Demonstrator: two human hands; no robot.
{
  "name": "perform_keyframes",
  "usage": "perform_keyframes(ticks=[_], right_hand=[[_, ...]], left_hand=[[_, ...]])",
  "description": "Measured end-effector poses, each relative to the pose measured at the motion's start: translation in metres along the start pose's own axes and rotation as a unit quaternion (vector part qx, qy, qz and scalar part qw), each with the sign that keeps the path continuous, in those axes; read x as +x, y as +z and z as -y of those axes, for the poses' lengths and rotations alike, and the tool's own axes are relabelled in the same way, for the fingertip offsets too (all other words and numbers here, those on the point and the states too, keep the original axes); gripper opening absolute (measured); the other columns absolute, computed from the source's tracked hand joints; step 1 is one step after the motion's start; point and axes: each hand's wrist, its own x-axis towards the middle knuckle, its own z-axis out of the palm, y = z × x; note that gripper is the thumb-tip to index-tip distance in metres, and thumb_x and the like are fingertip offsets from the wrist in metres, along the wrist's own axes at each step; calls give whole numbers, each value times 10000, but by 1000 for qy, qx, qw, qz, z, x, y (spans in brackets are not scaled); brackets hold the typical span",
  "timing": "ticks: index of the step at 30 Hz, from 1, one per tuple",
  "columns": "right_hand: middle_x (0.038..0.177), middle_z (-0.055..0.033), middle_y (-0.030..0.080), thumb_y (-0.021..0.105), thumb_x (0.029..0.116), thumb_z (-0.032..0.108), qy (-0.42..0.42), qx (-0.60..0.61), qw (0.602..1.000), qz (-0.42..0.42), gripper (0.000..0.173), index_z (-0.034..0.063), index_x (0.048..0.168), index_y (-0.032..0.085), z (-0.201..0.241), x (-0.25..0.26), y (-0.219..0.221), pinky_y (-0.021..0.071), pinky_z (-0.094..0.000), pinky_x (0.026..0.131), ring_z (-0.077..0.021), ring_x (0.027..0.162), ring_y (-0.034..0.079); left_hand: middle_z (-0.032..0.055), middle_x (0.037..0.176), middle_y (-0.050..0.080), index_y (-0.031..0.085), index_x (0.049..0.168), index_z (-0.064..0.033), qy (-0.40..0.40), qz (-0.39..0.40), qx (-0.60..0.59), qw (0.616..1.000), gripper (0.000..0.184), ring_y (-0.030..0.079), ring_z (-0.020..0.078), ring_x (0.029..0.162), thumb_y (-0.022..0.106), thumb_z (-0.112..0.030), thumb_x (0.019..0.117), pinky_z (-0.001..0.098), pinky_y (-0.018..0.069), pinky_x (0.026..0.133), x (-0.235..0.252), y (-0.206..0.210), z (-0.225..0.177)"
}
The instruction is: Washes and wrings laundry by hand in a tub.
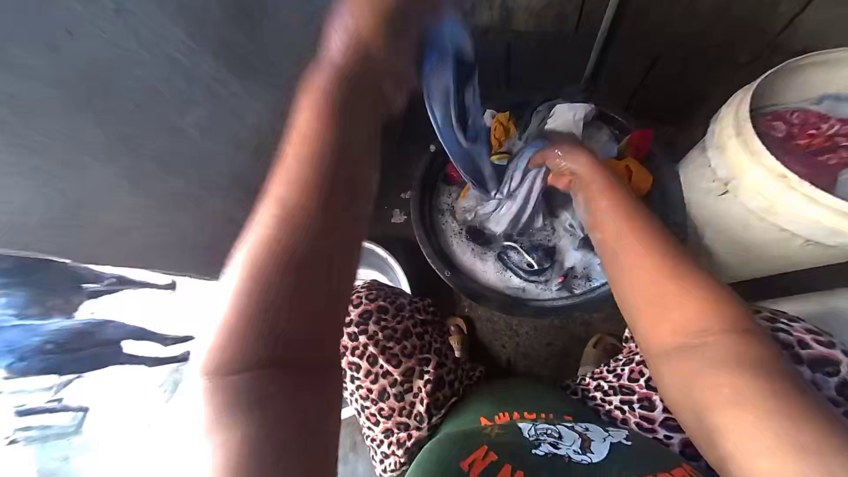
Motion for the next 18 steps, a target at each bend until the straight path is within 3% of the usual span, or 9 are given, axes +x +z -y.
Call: perform_keyframes(ticks=[2,4,5,6,8,10,14,16,18], right_hand=[[1330,-178,591,662,751,-132,-92,33,994,44,801,32,1503,441,33,-19,1,582,-409,877,-227,1086,639],[1318,-167,595,643,734,-112,-179,57,976,114,797,9,1495,440,58,-41,10,588,-362,866,-195,1070,648],[1294,-150,609,634,738,-86,-219,64,960,160,761,-3,1475,460,64,-50,14,586,-351,876,-178,1063,651],[1265,-131,629,616,743,-61,-260,72,939,212,717,-18,1447,485,69,-58,17,585,-342,889,-161,1054,656],[1229,-112,656,588,759,-19,-317,90,889,318,668,-43,1420,494,74,-66,17,590,-354,916,-155,1045,672],[1250,-89,655,585,813,75,-353,100,857,361,644,-34,1439,482,74,-60,7,583,-361,932,-146,1065,666],[1242,-47,680,497,985,329,-286,251,910,165,525,62,1436,525,35,-20,-28,566,-369,982,-150,1131,654],[1185,-51,684,415,1096,375,-149,302,942,5,428,94,1396,537,1,-10,-18,583,-389,943,-161,1095,667],[1108,-24,671,337,1117,399,-13,307,951,-11,368,156,1301,543,-40,-7,7,594,-384,815,-153,998,667]], left_hand=[[65,822,685,643,1057,-21,-180,-42,-37,982,223,662,164,682,506,-197,1055,331,583,613,-19,39,72],[197,1180,658,547,1380,-54,-330,18,-106,938,581,669,353,995,306,-503,1102,568,569,811,-29,63,133],[214,1288,615,497,1438,-109,-362,46,-184,913,678,633,398,1099,207,-604,1075,637,534,851,-33,73,157],[186,1219,638,538,1351,-153,-357,60,-271,892,695,643,371,1053,141,-633,1044,622,551,796,-35,83,176],[100,916,703,621,1084,-165,-290,30,-427,856,689,685,237,815,90,-601,1031,441,588,661,-41,98,194],[32,805,682,606,984,-163,-221,-30,-509,831,556,668,150,750,149,-460,1095,346,576,667,-41,106,196],[77,947,675,579,1140,-113,-230,-96,-517,819,390,678,197,886,291,-375,1106,411,592,769,-35,107,167],[89,1001,674,576,1163,-108,-214,-94,-542,807,408,677,213,944,290,-391,1095,437,586,817,-29,112,145],[85,995,661,569,1127,-111,-201,-99,-545,808,372,667,210,944,296,-360,1085,436,574,828,-22,121,125]])
